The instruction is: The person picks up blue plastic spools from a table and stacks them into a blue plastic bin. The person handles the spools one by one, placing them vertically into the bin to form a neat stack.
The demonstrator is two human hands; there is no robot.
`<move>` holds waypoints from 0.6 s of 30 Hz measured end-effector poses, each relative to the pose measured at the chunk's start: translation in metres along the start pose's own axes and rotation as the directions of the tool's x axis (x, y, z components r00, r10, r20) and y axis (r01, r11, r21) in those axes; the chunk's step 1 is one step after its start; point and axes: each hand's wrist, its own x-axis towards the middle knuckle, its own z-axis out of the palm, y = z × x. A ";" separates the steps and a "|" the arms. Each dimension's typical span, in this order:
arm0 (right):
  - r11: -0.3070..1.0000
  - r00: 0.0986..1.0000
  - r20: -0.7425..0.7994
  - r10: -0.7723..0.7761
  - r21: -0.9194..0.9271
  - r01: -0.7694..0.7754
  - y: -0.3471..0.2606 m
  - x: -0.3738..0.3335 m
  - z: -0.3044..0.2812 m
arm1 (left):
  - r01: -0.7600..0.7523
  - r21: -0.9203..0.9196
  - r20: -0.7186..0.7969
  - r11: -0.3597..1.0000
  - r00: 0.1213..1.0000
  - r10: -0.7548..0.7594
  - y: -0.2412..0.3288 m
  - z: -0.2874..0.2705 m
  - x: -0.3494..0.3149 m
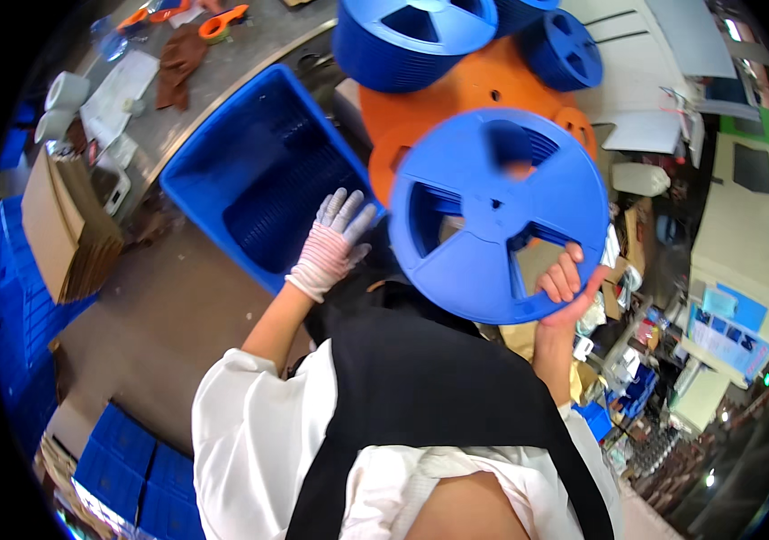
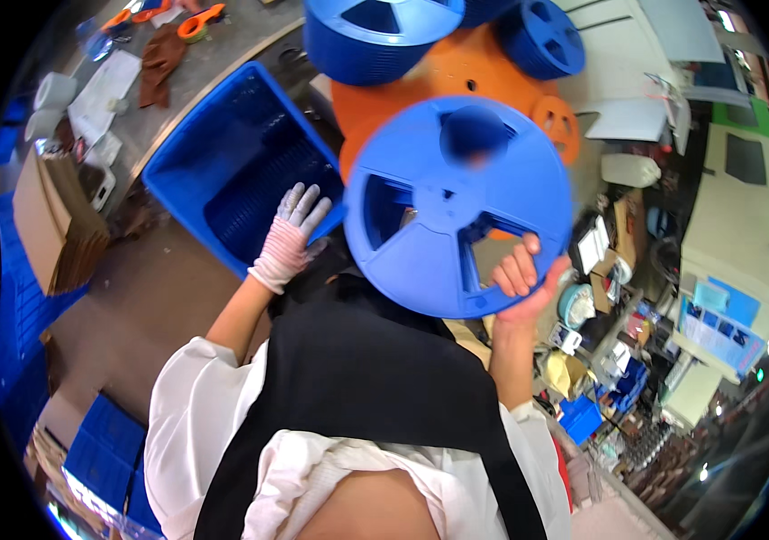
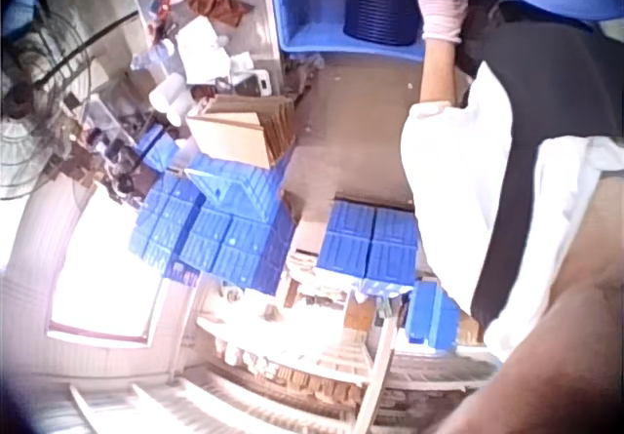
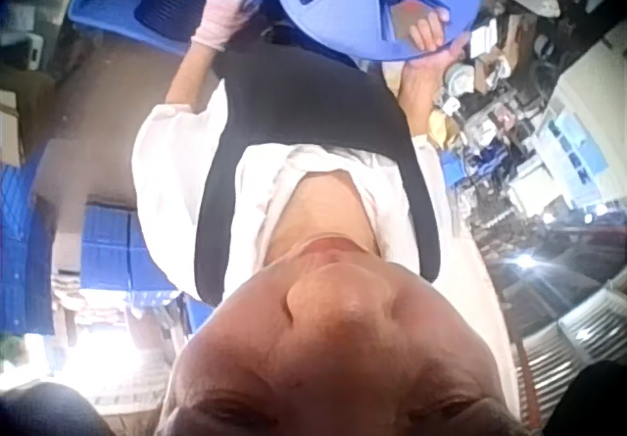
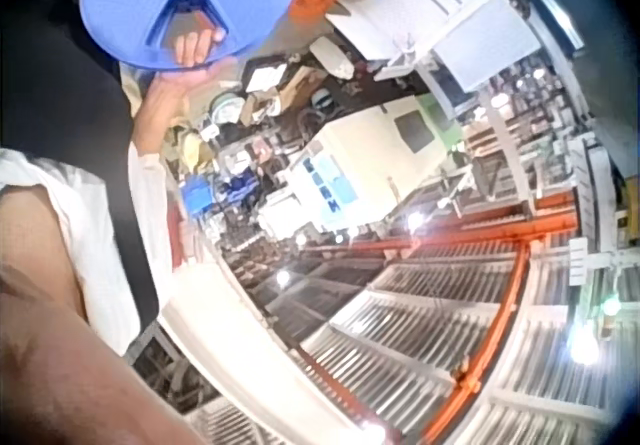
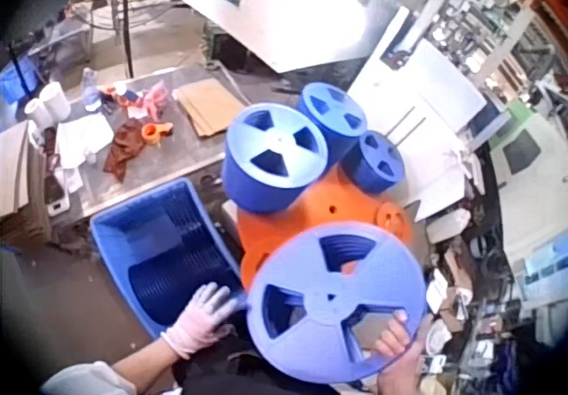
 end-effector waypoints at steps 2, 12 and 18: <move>0.993 0.997 0.071 0.022 0.118 -0.030 0.001 0.005 0.000 | -0.262 0.125 -0.012 0.957 0.964 0.265 0.014 -0.009 0.014; 0.988 0.980 0.185 0.068 0.126 -0.092 -0.010 0.014 0.005 | -0.530 0.187 0.016 0.827 0.844 0.536 0.041 -0.055 0.048; 0.990 0.977 0.193 0.085 0.090 -0.104 0.001 0.004 0.009 | -0.397 -0.205 0.031 0.894 0.911 0.412 0.037 -0.085 0.049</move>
